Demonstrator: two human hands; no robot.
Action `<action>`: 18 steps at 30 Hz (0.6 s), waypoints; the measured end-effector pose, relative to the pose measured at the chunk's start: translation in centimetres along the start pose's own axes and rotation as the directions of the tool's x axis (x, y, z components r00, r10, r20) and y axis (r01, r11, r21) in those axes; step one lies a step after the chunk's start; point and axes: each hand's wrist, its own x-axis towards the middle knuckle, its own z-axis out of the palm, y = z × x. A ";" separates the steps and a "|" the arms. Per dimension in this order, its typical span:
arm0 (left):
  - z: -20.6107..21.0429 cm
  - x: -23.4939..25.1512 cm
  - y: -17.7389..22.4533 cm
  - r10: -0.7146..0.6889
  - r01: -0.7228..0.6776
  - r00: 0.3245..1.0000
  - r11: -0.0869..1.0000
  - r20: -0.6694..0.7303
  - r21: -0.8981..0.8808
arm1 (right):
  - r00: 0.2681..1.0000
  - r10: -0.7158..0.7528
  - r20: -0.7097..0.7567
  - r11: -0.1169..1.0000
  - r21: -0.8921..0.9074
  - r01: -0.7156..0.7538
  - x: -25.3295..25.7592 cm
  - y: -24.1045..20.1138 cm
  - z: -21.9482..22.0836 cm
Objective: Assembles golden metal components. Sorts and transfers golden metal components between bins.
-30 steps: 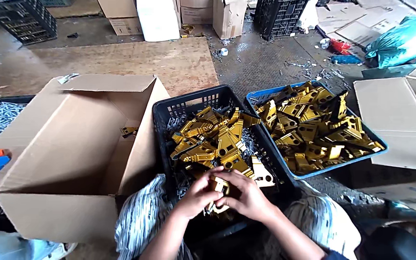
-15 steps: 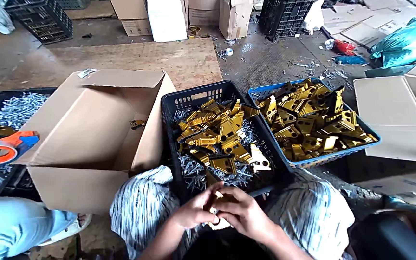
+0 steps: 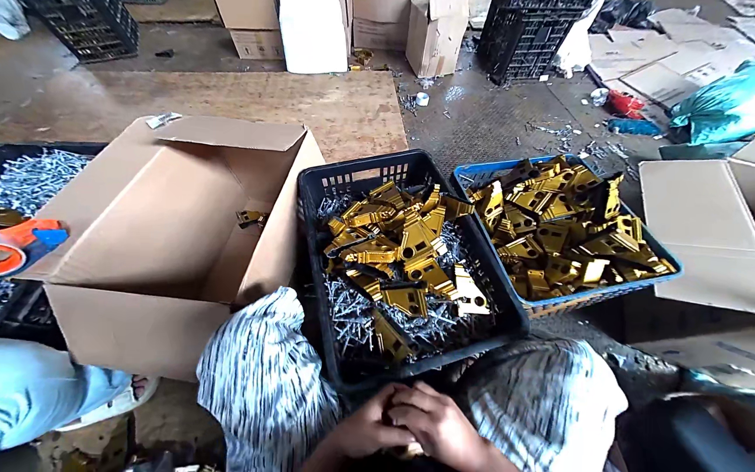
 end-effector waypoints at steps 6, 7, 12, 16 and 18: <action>1.2 0.1 -0.1 -0.063 0.079 0.981 0.993 -0.181 0.083 | 0.778 0.594 0.206 0.631 0.480 -0.609 -0.3 0.7 -2.4; 1.3 0.2 -0.1 -0.051 0.065 0.981 0.995 -0.186 0.072 | 0.756 0.619 0.211 0.638 0.426 -0.641 -0.2 0.4 -2.6; 1.9 0.0 -0.9 0.089 -0.045 0.978 0.973 -0.190 0.226 | 0.664 0.720 0.202 0.660 0.096 -0.745 1.3 -3.2 -1.3; 2.0 -1.1 -1.2 0.042 0.011 0.984 0.955 -0.171 0.296 | 0.597 0.754 0.275 0.622 -0.005 -0.783 1.6 -3.9 -0.8; 1.7 -1.5 -0.7 -0.002 0.033 0.992 0.969 -0.128 0.244 | 0.630 0.729 0.269 0.651 0.015 -0.759 1.3 -4.0 -0.6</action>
